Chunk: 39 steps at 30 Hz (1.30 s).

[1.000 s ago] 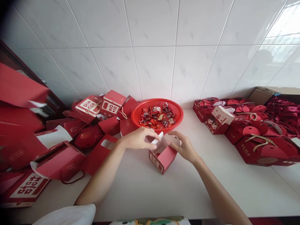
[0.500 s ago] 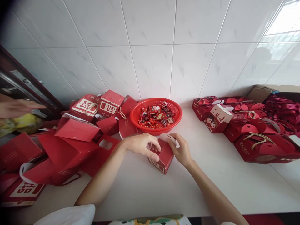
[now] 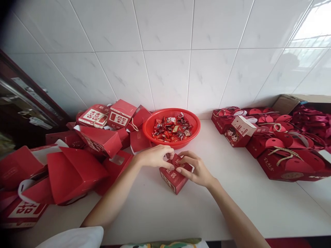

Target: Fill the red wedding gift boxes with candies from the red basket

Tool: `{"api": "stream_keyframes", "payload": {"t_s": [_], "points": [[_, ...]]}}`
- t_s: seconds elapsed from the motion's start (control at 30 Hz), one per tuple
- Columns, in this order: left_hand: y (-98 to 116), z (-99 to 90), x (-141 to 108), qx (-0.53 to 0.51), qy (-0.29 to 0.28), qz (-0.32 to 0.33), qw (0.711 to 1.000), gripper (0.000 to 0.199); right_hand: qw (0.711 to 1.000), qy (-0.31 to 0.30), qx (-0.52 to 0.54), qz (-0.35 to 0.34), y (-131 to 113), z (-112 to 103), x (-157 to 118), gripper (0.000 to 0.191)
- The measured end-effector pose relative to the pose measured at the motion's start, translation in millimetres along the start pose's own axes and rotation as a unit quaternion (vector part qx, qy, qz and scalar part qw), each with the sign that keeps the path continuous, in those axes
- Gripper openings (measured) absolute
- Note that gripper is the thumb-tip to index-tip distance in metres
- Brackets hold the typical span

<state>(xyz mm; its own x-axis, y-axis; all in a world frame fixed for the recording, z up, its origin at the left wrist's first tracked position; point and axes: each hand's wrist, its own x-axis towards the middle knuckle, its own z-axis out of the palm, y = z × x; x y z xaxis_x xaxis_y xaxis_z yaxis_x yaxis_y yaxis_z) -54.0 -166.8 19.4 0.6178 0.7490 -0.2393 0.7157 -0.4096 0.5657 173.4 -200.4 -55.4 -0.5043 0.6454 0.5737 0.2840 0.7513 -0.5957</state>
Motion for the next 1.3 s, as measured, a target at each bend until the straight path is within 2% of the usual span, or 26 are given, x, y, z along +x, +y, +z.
{"api": "stream_keyframes", "payload": {"t_s": [0.13, 0.2, 0.3, 0.43, 0.57, 0.67, 0.77, 0.83, 0.9, 0.97, 1.03, 1.13, 1.3], "points": [[-6, 2.8, 6, -0.044, -0.007, 0.070, 0.997, 0.031, 1.000, -0.018, -0.012, -0.001, -5, -2, 3, 0.023], [-7, 5.7, 9, -0.070, -0.015, 0.077, 0.994, 0.030, 0.999, -0.032, -0.043, 0.008, -10, -2, 3, 0.029], [-4, 12.4, 11, -0.099, -0.011, 0.063, 0.993, 0.025, 0.989, -0.049, -0.133, 0.034, -21, 0, 0, 0.047], [3, 28.2, 8, -0.114, 0.055, 0.033, 0.991, 0.023, 0.975, -0.064, -0.205, 0.050, -36, 6, -7, 0.066], [7, 45.8, 4, -0.123, 0.119, 0.042, 0.984, 0.021, 0.973, -0.087, -0.201, 0.075, -39, -1, -8, 0.055], [3, 50.6, 1, -0.194, 0.123, 0.075, 0.971, 0.025, 0.978, -0.074, -0.174, 0.087, -31, -26, -8, 0.042], [-4, 47.3, 0, -0.220, 0.121, 0.081, 0.965, 0.034, 0.971, 0.027, -0.190, 0.146, -17, -66, -16, 0.038], [-9, 43.7, -1, -0.227, 0.112, 0.077, 0.964, 0.033, 0.951, 0.088, -0.210, 0.210, -7, -93, -26, 0.040], [-12, 41.1, -1, -0.244, 0.103, 0.075, 0.961, 0.032, 0.918, 0.157, -0.243, 0.270, 2, -117, -37, 0.048], [-12, 39.9, -1, -0.249, 0.093, 0.075, 0.961, 0.031, 0.894, 0.188, -0.268, 0.305, 10, -135, -47, 0.054], [-11, 39.5, -2, -0.242, 0.077, 0.075, 0.964, 0.029, 0.884, 0.193, -0.280, 0.322, 18, -147, -55, 0.058], [-9, 38.7, -4, -0.225, 0.052, 0.075, 0.970, 0.027, 0.885, 0.183, -0.292, 0.314, 33, -163, -62, 0.059], [-10, 36.2, -7, -0.201, 0.043, 0.074, 0.976, 0.027, 0.895, 0.107, -0.299, 0.313, 49, -184, -57, 0.050]]}}
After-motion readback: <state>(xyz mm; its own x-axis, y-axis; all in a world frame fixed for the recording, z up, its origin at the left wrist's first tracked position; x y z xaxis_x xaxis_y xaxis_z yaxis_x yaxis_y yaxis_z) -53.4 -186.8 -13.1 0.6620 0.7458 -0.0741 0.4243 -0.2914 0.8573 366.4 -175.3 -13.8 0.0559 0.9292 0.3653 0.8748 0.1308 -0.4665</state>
